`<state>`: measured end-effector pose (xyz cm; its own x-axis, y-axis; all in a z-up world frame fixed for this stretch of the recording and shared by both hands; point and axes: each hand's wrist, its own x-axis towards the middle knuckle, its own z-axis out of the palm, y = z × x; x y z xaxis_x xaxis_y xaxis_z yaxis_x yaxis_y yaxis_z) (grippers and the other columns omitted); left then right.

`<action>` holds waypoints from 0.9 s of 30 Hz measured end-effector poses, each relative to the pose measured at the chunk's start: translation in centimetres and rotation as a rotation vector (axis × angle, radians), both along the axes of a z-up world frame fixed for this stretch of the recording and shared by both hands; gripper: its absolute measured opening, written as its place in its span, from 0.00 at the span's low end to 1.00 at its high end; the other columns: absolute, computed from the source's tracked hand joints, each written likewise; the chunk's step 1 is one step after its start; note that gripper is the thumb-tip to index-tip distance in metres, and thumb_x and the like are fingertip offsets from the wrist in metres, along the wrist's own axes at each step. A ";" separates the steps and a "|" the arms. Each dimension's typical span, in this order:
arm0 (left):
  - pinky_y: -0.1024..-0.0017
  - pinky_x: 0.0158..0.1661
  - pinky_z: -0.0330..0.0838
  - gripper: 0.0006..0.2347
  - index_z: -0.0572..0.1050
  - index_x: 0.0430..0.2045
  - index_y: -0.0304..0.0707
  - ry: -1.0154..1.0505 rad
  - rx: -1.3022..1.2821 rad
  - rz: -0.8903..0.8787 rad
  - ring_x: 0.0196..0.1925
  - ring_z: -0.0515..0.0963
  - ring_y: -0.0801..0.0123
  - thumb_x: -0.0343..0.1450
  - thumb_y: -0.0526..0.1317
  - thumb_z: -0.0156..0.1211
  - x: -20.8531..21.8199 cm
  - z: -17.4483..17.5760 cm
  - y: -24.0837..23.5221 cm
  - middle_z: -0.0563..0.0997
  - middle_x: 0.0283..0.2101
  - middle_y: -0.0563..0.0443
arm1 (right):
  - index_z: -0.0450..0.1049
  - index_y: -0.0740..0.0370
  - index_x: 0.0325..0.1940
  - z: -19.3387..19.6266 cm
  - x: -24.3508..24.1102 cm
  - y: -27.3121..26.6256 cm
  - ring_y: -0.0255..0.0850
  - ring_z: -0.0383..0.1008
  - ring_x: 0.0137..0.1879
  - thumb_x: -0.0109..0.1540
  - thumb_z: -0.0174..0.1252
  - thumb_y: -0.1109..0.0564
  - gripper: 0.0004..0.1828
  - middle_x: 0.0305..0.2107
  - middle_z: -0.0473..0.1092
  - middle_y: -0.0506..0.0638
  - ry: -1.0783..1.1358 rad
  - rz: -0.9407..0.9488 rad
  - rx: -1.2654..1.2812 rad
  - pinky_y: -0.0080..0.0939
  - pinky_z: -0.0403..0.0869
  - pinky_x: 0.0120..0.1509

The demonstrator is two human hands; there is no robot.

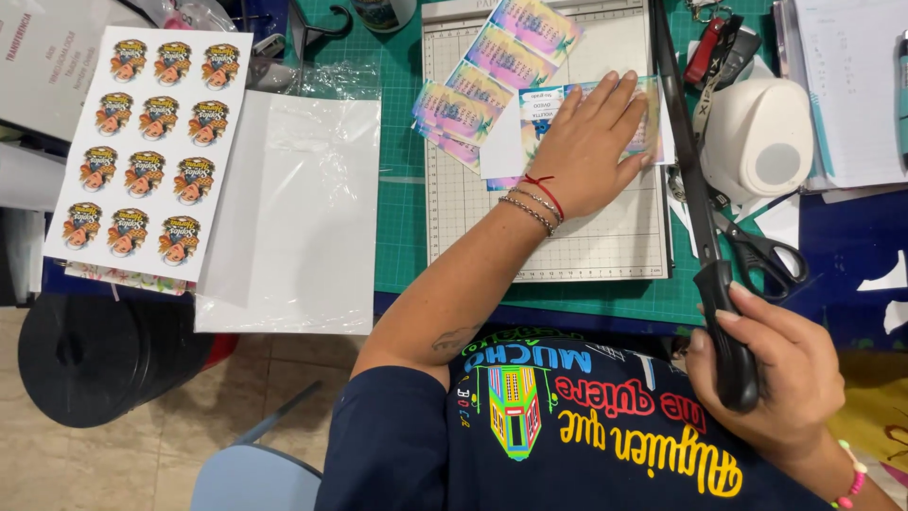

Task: Trimming printed cards using a manual paper cutter and scissors

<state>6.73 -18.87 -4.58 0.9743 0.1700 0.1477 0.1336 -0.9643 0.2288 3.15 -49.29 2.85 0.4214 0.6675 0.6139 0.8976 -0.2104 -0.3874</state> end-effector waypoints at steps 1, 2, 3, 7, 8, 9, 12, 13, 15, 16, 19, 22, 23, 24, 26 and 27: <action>0.49 0.75 0.46 0.27 0.61 0.69 0.40 0.003 -0.003 0.000 0.79 0.51 0.54 0.79 0.57 0.41 0.1 0.0 0.0 0.54 0.76 0.44 | 0.77 0.74 0.46 -0.2 -0.1 0.0 0.56 0.80 0.54 0.62 0.72 0.66 0.13 0.49 0.77 0.74 0.003 0.000 -0.003 0.49 0.76 0.65; 0.49 0.75 0.46 0.27 0.61 0.69 0.40 -0.001 0.004 0.002 0.79 0.50 0.54 0.79 0.57 0.42 0.1 -0.1 0.0 0.54 0.76 0.44 | 0.77 0.73 0.46 -0.3 -0.2 0.0 0.56 0.80 0.54 0.62 0.72 0.67 0.13 0.50 0.78 0.73 -0.005 -0.018 -0.002 0.49 0.76 0.65; 0.49 0.76 0.46 0.27 0.61 0.69 0.41 -0.006 0.012 0.003 0.79 0.50 0.54 0.79 0.57 0.43 0.0 -0.2 0.0 0.54 0.76 0.44 | 0.77 0.72 0.46 -0.5 -0.3 0.0 0.56 0.80 0.53 0.63 0.72 0.67 0.12 0.50 0.78 0.73 -0.013 -0.037 0.000 0.50 0.76 0.64; 0.49 0.76 0.44 0.27 0.61 0.70 0.42 0.010 0.023 0.012 0.80 0.49 0.55 0.79 0.57 0.41 0.2 -0.1 0.0 0.54 0.76 0.45 | 0.76 0.72 0.48 -1.0 -0.2 -0.2 0.57 0.80 0.54 0.63 0.73 0.67 0.13 0.50 0.78 0.74 -0.019 -0.028 0.004 0.50 0.77 0.65; 0.49 0.76 0.44 0.27 0.62 0.70 0.42 -0.004 0.028 0.013 0.79 0.50 0.55 0.79 0.57 0.43 0.3 -0.3 0.0 0.54 0.76 0.45 | 0.76 0.72 0.48 -1.2 -0.2 -0.3 0.57 0.80 0.53 0.63 0.73 0.67 0.13 0.49 0.78 0.73 -0.020 -0.031 0.003 0.50 0.77 0.64; 0.49 0.76 0.45 0.27 0.62 0.70 0.41 -0.018 0.033 0.013 0.79 0.50 0.55 0.79 0.58 0.45 0.3 -0.4 0.0 0.54 0.76 0.46 | 0.76 0.72 0.47 -1.3 -0.3 -0.3 0.56 0.81 0.53 0.63 0.73 0.67 0.13 0.49 0.78 0.72 -0.022 -0.035 0.003 0.50 0.77 0.64; 0.50 0.76 0.47 0.27 0.62 0.70 0.41 -0.028 0.041 0.011 0.79 0.51 0.55 0.79 0.57 0.45 0.3 -0.5 0.1 0.55 0.76 0.45 | 0.77 0.72 0.48 -2.0 -0.3 -0.7 0.55 0.80 0.53 0.63 0.74 0.66 0.14 0.50 0.78 0.72 -0.035 -0.042 -0.017 0.49 0.77 0.64; 0.50 0.76 0.47 0.27 0.62 0.70 0.41 -0.027 0.037 0.012 0.79 0.51 0.55 0.79 0.57 0.45 0.3 -0.5 0.1 0.55 0.76 0.45 | 0.77 0.72 0.48 -2.2 -0.3 -0.8 0.55 0.80 0.53 0.63 0.74 0.66 0.14 0.50 0.78 0.72 -0.034 -0.041 -0.020 0.49 0.77 0.64; 0.50 0.76 0.45 0.27 0.62 0.70 0.41 -0.003 0.029 0.005 0.79 0.49 0.56 0.79 0.56 0.47 0.3 -0.3 0.1 0.53 0.76 0.45 | 0.77 0.70 0.48 -2.5 -0.4 -1.0 0.55 0.80 0.54 0.63 0.74 0.65 0.13 0.50 0.79 0.71 -0.037 -0.070 -0.037 0.50 0.77 0.64; 0.50 0.76 0.45 0.27 0.62 0.70 0.41 -0.003 0.027 0.005 0.79 0.49 0.56 0.79 0.56 0.47 0.2 -0.3 0.1 0.53 0.76 0.45 | 0.77 0.70 0.48 -2.6 -0.4 -1.1 0.55 0.80 0.54 0.63 0.74 0.65 0.13 0.50 0.79 0.71 -0.037 -0.070 -0.040 0.50 0.77 0.64; 0.51 0.76 0.45 0.27 0.61 0.71 0.42 0.009 0.049 0.008 0.79 0.48 0.56 0.79 0.57 0.46 0.3 -0.2 0.0 0.53 0.76 0.46 | 0.77 0.70 0.48 -2.8 -0.5 -1.1 0.55 0.80 0.54 0.63 0.74 0.64 0.14 0.51 0.78 0.71 -0.038 -0.076 -0.049 0.49 0.77 0.64; 0.51 0.76 0.46 0.28 0.61 0.71 0.41 0.006 0.059 0.015 0.79 0.49 0.56 0.80 0.58 0.46 0.2 -0.2 0.0 0.53 0.76 0.45 | 0.77 0.71 0.48 -2.8 -0.5 -1.0 0.56 0.79 0.54 0.63 0.73 0.65 0.14 0.51 0.78 0.72 -0.025 -0.060 -0.036 0.50 0.76 0.64; 0.51 0.76 0.44 0.28 0.60 0.71 0.40 0.014 0.044 0.011 0.79 0.48 0.56 0.80 0.58 0.45 0.1 -0.1 0.1 0.52 0.77 0.45 | 0.76 0.72 0.48 -2.7 -0.5 -0.9 0.57 0.80 0.54 0.64 0.73 0.65 0.14 0.50 0.78 0.73 -0.035 -0.052 -0.035 0.50 0.76 0.63; 0.51 0.76 0.43 0.28 0.60 0.72 0.40 0.022 0.029 0.007 0.80 0.47 0.56 0.81 0.57 0.44 0.1 0.0 0.1 0.51 0.77 0.45 | 0.76 0.72 0.48 -2.5 -0.5 -0.8 0.57 0.80 0.54 0.64 0.73 0.66 0.14 0.50 0.78 0.73 -0.045 -0.044 -0.033 0.50 0.76 0.63; 0.51 0.76 0.43 0.28 0.60 0.71 0.40 0.012 0.030 0.008 0.79 0.47 0.56 0.80 0.58 0.45 0.2 -0.3 0.1 0.52 0.77 0.45 | 0.76 0.72 0.47 -2.9 -0.5 -0.9 0.57 0.80 0.53 0.64 0.74 0.65 0.14 0.50 0.78 0.73 -0.051 -0.046 -0.033 0.50 0.77 0.62; 0.51 0.76 0.44 0.28 0.61 0.71 0.40 0.000 0.032 0.011 0.79 0.48 0.56 0.80 0.58 0.46 0.3 -0.3 0.1 0.53 0.76 0.45 | 0.77 0.72 0.47 -3.1 -0.5 -0.9 0.56 0.80 0.52 0.63 0.75 0.65 0.14 0.49 0.78 0.73 -0.060 -0.047 -0.030 0.50 0.78 0.61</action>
